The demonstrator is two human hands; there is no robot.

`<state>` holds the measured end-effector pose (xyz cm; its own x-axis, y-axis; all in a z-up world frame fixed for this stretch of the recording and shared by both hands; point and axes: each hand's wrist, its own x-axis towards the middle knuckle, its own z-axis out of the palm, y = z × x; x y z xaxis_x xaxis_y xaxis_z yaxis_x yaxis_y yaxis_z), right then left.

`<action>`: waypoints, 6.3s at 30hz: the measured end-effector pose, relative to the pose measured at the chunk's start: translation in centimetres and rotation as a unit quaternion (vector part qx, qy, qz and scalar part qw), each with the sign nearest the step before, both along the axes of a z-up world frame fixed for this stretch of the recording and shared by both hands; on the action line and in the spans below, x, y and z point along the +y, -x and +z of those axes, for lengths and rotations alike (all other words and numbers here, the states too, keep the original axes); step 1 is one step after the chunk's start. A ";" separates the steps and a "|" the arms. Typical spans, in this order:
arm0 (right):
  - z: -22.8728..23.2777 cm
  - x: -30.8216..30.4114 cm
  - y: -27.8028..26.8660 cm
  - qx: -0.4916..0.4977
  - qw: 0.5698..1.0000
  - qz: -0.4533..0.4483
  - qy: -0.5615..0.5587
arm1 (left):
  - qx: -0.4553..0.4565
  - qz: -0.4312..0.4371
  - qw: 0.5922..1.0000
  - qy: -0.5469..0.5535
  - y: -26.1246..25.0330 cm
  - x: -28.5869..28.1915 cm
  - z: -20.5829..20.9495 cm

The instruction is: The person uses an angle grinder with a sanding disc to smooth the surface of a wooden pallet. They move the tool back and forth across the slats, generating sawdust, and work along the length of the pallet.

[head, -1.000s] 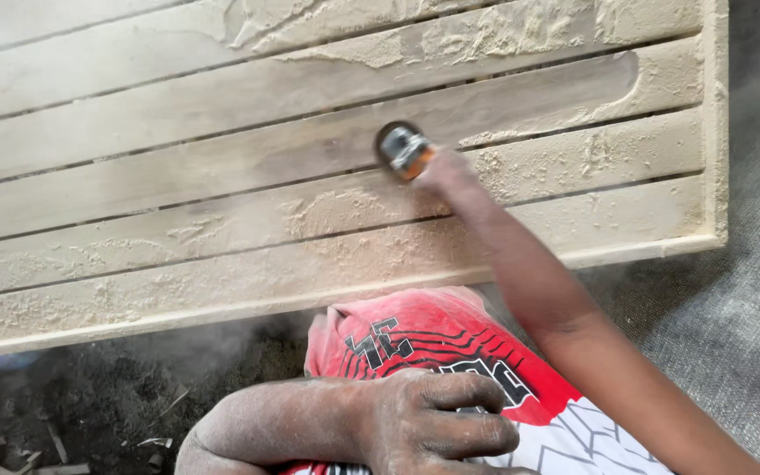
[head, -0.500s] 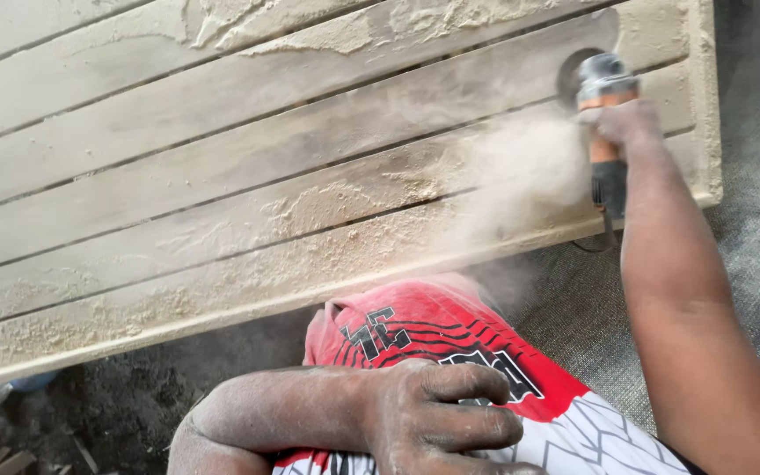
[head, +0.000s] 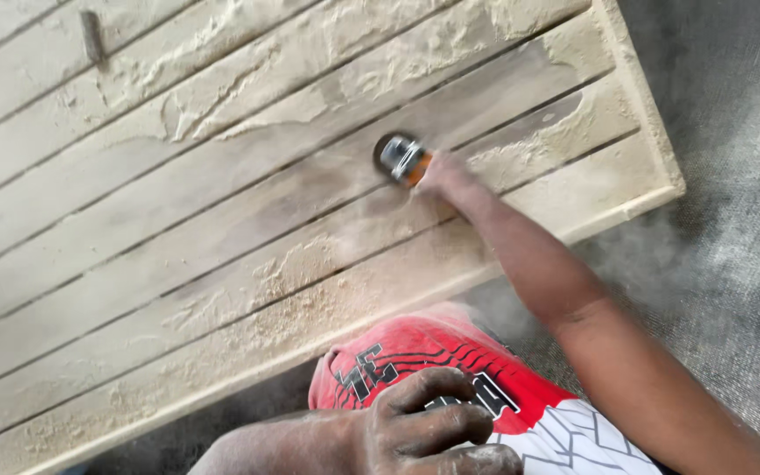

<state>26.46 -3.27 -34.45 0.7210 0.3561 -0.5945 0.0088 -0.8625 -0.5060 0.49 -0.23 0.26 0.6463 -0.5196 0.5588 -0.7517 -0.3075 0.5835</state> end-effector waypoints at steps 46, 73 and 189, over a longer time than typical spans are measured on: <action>1.2 -7.5 -10.2 0.068 0.993 -0.098 -0.002 | -0.008 0.042 0.993 -0.108 -6.1 0.1 2.0; -9.4 -17.8 -23.1 -0.047 0.973 -0.223 -0.028 | 0.050 0.020 0.987 -0.151 -7.8 -0.4 1.8; 0.3 -20.9 4.5 0.081 0.970 -0.227 0.021 | -0.010 -0.001 0.999 -0.043 -3.5 -2.5 2.1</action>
<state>21.96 -24.14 -34.19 0.6933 -0.0031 -0.7206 -0.4543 -0.7781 -0.4338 4.01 -2.74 2.34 0.6348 -0.5679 0.5240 -0.7632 -0.3548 0.5400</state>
